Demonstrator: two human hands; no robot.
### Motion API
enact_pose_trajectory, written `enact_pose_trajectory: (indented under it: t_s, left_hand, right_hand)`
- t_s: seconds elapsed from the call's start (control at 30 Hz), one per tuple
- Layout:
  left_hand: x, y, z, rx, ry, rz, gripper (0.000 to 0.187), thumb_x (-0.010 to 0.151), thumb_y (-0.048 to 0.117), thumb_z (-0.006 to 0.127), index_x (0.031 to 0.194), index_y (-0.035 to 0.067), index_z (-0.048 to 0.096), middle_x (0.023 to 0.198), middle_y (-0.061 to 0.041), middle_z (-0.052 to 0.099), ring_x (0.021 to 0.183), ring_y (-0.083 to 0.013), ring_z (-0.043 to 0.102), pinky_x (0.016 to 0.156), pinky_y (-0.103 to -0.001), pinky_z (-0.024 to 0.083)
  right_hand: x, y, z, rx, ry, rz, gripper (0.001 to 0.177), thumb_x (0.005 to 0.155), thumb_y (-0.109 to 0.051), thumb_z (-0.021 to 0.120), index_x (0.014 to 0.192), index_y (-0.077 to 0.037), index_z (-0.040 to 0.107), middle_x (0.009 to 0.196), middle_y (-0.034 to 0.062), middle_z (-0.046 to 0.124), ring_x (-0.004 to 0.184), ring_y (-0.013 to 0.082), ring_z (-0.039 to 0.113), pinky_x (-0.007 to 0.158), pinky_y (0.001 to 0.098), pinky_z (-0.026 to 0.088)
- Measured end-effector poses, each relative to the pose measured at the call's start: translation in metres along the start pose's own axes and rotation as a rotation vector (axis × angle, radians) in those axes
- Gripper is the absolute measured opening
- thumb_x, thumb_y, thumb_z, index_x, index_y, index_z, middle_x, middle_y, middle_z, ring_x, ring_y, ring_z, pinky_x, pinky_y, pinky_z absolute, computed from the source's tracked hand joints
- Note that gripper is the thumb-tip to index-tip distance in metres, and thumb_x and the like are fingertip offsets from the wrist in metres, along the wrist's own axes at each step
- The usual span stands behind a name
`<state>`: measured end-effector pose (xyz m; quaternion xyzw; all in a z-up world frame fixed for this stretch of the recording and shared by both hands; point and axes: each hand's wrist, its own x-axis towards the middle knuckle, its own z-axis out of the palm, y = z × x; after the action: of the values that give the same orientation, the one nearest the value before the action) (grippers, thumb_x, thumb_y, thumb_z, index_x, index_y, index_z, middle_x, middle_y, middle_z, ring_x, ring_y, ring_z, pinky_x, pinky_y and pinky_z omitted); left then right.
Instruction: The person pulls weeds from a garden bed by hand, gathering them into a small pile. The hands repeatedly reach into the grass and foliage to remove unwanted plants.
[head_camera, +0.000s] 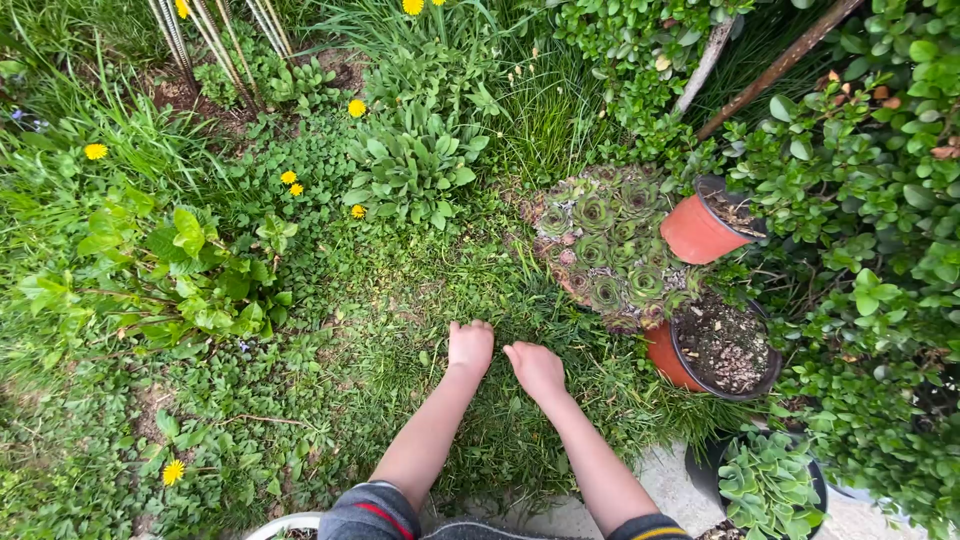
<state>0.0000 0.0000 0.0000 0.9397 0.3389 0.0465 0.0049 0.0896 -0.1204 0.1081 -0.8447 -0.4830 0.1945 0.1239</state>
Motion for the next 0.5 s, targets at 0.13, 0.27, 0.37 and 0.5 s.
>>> enact_pose_trajectory:
  t_s: [0.13,0.27,0.37,0.5]
  left_hand:
    - [0.003,-0.008,0.0,-0.018,-0.042,0.052,0.018,0.092,0.013,0.057,0.098,0.013,0.074,0.09,-0.005,0.07,0.078,-0.029,0.072,0.089,-0.054,0.041]
    - [0.001,0.0,-0.006,-0.022,-0.108,0.095,0.022,0.093,0.015,0.055,0.096,0.019,0.076,0.092,-0.003,0.071,0.082,-0.0264,0.072,0.091,-0.055,0.041]
    - [0.001,0.002,0.005,-0.059,-0.17,0.107,0.023,0.094,0.016,0.052,0.101,0.018,0.074,0.092,-0.003,0.071,0.082,-0.0276,0.072,0.088,-0.055,0.04]
    - [0.011,0.0,0.029,-0.104,-0.259,0.109,0.023,0.096,0.021,0.051,0.104,0.017,0.072,0.091,-0.003,0.072,0.083,-0.0299,0.072,0.086,-0.057,0.041]
  right_hand:
    - [0.011,-0.003,-0.002,0.004,-0.009,-0.031,0.047,0.104,-0.048,0.043,0.092,-0.01,0.068,0.089,0.0182,0.073,0.092,0.0429,0.071,0.079,0.0575,0.057]
    - [0.018,-0.016,-0.007,-0.068,-0.032,-0.052,0.023,0.103,-0.034,0.049,0.117,-0.023,0.063,0.1,0.008,0.072,0.099,0.0328,0.073,0.085,0.0499,0.058]
    - [0.022,-0.019,-0.004,-0.12,-0.069,-0.077,0.022,0.101,-0.026,0.052,0.122,-0.025,0.061,0.1,0.0072,0.073,0.098,0.0332,0.073,0.085,0.0492,0.058]
    - [0.03,-0.012,-0.003,-0.153,-0.093,-0.081,0.016,0.099,-0.026,0.052,0.11,-0.026,0.063,0.095,0.007,0.074,0.095,0.0334,0.074,0.082,0.0479,0.059]
